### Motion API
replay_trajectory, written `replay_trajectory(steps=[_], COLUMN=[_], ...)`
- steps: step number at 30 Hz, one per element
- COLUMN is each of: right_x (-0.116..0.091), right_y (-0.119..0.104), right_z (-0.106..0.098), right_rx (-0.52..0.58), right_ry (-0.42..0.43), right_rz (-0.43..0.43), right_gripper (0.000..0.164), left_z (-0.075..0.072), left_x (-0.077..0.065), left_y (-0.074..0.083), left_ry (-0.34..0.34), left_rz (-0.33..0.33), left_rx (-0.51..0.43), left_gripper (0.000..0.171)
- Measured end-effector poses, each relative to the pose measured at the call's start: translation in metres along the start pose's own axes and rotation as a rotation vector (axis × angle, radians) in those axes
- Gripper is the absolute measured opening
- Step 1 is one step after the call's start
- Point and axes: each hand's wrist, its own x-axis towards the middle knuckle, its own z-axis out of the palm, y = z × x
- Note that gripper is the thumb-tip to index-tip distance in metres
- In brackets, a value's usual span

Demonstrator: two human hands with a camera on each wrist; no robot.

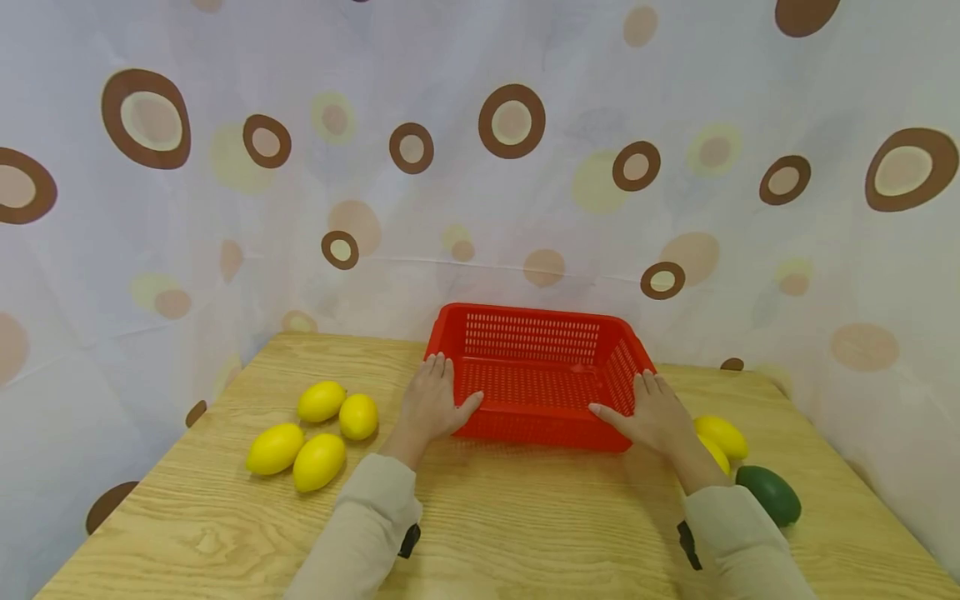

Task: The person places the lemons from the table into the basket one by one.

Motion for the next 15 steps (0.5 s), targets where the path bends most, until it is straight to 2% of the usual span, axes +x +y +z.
replay_trajectory(steps=[9,15], right_x=[-0.0011,-0.0022], right_y=[-0.0014,-0.0026], right_z=[-0.0001,-0.0001], right_rx=[-0.005,-0.007], right_ry=[0.0,0.001], right_rz=[0.004,0.005], right_gripper=[0.103,0.102], left_z=[0.0013,-0.0004], left_x=[-0.001,-0.0033], left_y=[-0.0013,-0.0016], left_ry=[-0.019,0.007], left_rz=[-0.011,-0.001], left_rx=[-0.038,-0.053], left_gripper=[0.078,0.079])
